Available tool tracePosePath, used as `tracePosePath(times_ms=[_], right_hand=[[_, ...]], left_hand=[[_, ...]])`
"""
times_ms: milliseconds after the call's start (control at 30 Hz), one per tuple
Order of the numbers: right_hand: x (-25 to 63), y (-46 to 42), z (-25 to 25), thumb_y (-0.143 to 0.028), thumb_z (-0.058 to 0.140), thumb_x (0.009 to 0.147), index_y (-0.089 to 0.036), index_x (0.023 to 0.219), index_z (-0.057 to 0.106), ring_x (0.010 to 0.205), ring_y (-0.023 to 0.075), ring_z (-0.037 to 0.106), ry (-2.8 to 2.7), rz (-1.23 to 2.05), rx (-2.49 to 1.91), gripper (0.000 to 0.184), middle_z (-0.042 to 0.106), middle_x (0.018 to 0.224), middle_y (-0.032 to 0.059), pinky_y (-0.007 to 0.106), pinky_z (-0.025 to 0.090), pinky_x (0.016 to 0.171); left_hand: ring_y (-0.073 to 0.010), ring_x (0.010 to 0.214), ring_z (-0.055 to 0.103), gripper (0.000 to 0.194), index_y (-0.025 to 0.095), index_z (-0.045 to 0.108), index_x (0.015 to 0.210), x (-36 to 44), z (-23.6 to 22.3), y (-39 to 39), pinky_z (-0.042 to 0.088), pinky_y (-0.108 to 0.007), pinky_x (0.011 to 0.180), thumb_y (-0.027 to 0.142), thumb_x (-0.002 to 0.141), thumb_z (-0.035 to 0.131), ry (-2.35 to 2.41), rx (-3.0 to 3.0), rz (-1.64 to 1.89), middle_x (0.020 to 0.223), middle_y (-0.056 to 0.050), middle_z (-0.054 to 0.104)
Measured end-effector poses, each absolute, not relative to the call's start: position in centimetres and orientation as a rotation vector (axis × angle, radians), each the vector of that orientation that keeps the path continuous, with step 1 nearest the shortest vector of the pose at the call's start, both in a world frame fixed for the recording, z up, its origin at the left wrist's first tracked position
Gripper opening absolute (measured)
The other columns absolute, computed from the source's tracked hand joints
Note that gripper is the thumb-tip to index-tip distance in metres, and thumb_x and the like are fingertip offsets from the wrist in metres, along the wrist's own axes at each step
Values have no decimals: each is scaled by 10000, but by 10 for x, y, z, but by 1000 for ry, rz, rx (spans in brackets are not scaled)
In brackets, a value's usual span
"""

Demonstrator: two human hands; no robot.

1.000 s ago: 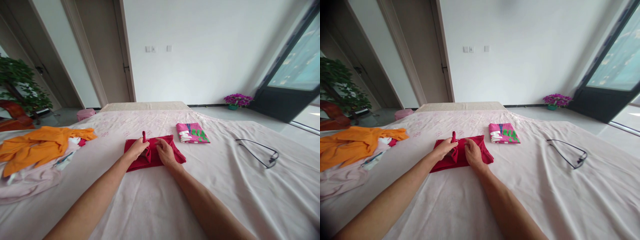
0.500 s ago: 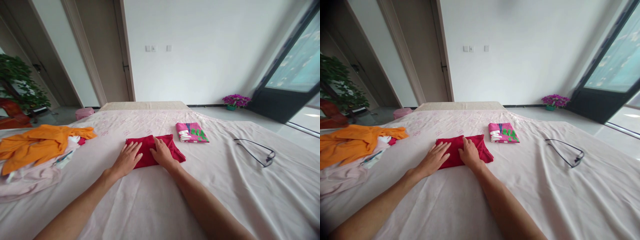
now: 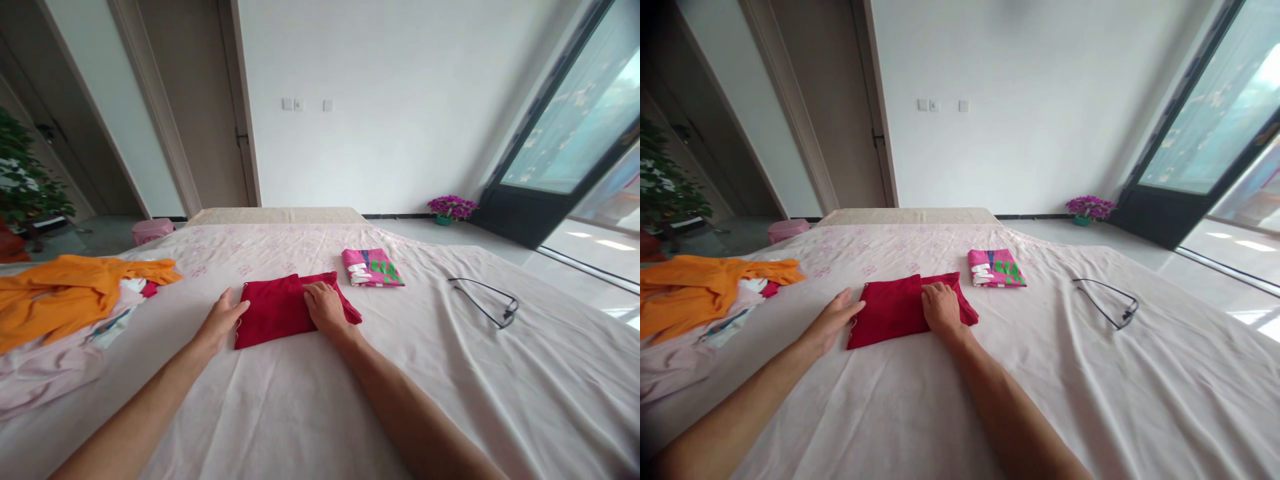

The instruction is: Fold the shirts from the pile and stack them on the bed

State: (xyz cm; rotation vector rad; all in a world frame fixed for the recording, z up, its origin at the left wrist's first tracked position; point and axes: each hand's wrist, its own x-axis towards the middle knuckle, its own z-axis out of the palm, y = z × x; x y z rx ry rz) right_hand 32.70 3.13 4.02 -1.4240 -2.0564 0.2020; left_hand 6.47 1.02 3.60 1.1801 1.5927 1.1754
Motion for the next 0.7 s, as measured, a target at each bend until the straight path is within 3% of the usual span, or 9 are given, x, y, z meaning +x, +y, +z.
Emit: tracePosePath(times_ms=[100,167,233,367,533,700], right_hand=[[332,35,40,-257,444,980,-205,1208,676,1081,234,594,-1982,220,-1439,329,672,1180,101,379,422,984],[332,36,41,-244,449,972,-201,1217,671,1097,233,598,-1970,225,-1405,333,676,1190,97,379,425,997],[330,33,42,-247,440,976,-197,1238,657,1133,230,594,-1991,227,-1335,344,671,1222,94,381,420,1023],[321,21,51,-289,421,996,-183,1340,586,1296,224,512,-2126,242,-1174,396,597,1368,101,398,362,1115],[303,-3,55,-397,416,1010,-193,1514,369,1469,236,278,-2398,260,-989,546,369,1564,100,461,220,1207],[286,-11,54,-486,427,1000,-265,1523,356,1468,242,281,-2539,423,-918,573,364,1568,64,476,177,1217]], left_hand=[[-220,928,692,581,151,607,1177,60,48,6,517,-276,730,450,706,768,1516,1004,1047,1118,-132,709],[-171,718,673,512,136,657,1056,62,53,4,478,-246,604,467,687,784,1455,1006,937,922,-89,745],[-158,633,647,487,134,674,1000,66,56,3,453,-241,550,465,665,801,1416,1007,879,818,-63,747],[-187,675,687,454,155,676,988,69,57,1,503,-262,583,384,628,829,1301,926,931,816,-58,764],[-222,752,738,419,175,663,1004,35,65,-5,589,-326,708,224,616,812,1226,760,1065,830,-58,773],[-259,779,748,379,177,667,977,6,87,-14,610,-347,678,201,627,809,1317,801,1070,841,-63,777]])
